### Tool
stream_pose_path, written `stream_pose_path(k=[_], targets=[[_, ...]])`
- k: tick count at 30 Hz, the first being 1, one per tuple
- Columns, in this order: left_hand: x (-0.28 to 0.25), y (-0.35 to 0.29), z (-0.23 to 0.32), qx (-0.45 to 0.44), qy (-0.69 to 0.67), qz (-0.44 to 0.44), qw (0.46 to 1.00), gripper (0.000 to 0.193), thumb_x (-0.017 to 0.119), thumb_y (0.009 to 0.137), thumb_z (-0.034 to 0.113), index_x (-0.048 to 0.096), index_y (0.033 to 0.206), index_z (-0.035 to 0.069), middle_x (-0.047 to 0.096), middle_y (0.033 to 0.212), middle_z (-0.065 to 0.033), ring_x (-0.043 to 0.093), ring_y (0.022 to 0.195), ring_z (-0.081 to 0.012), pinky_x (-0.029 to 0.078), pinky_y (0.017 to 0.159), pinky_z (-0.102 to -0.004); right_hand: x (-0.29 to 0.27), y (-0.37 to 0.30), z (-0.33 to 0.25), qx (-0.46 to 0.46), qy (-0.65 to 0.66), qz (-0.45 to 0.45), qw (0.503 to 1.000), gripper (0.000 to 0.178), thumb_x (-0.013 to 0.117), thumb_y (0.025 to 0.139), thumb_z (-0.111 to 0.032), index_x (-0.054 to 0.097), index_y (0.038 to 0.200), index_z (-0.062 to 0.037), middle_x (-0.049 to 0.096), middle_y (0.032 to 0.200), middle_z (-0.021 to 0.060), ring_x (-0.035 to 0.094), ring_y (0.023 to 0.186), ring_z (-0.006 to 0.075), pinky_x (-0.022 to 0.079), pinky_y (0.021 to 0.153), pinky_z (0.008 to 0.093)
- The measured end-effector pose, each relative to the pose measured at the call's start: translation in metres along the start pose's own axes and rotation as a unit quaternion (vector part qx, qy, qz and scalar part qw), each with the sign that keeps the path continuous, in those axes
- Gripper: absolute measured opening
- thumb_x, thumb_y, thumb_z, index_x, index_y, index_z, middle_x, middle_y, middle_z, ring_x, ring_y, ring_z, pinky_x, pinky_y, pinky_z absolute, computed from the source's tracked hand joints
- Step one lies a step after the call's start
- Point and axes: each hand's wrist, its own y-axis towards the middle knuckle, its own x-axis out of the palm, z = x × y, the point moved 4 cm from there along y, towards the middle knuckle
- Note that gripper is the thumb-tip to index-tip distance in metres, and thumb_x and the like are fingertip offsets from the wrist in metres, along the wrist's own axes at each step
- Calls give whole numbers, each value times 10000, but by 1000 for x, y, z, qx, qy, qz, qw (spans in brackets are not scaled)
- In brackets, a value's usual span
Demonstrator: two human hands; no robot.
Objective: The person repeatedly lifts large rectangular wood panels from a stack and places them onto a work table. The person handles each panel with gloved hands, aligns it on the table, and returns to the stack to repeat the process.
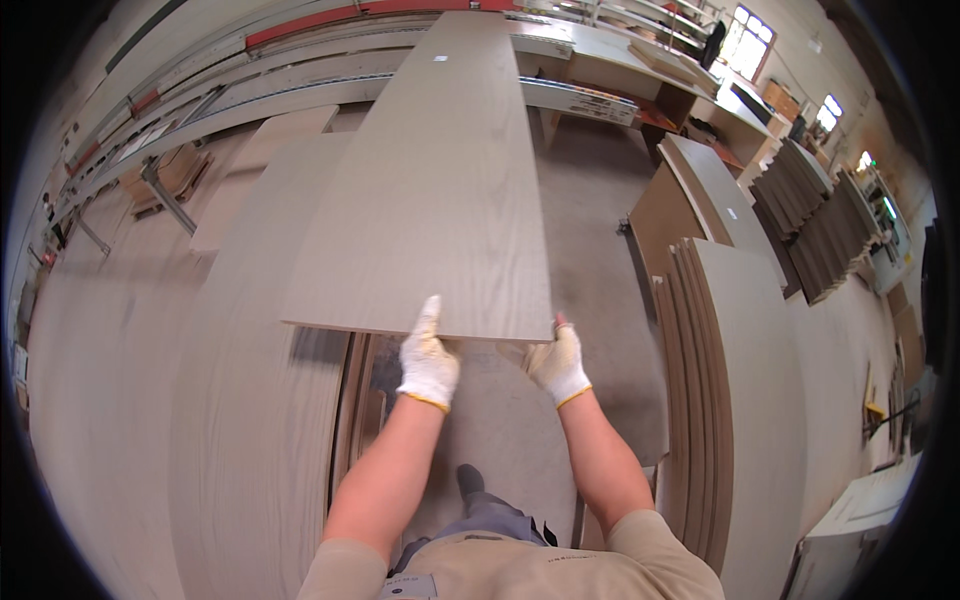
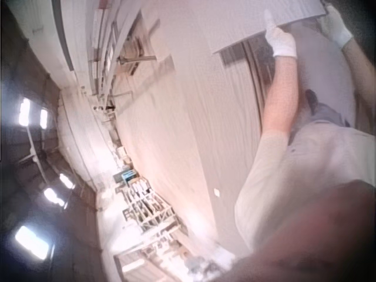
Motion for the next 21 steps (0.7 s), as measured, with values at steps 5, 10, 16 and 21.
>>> stream_pose_path(k=[5,10,16,21], targets=[[12,-3,-50,-21,16,71,997,344,870,859,192,707,1144,90,660,1145,14,611,993,-123,513,820,-297,40,-26,-62,-15,-77,-53,996,513,564,1016,-478,586,1364,-101,677,1288,88,667,1162,274,556,1001,475],[30,-15,-68,-11,42,113,993,344,908,817,205,715,1075,83,621,1094,21,569,916,-99,490,761,-310,28,-35,-93,-75,-214,48,973,402,714,932,-299,604,1280,-130,678,1245,56,700,1043,237,613,892,438],[-15,0,-3,82,68,28,994,247,796,900,195,694,1090,75,674,1062,-62,673,999,-233,596,886,-441,67,-52,-29,-57,-311,75,946,356,724,916,-235,601,1242,-163,655,1207,38,506,1329,194,429,1066,488],[-82,-29,120,202,39,22,978,221,796,869,111,680,1035,23,700,952,-66,719,855,-243,624,790,-423,135,-71,109,-3,-224,-106,969,374,665,970,-115,521,1315,-119,607,1298,65,615,1157,235,532,995,482]])
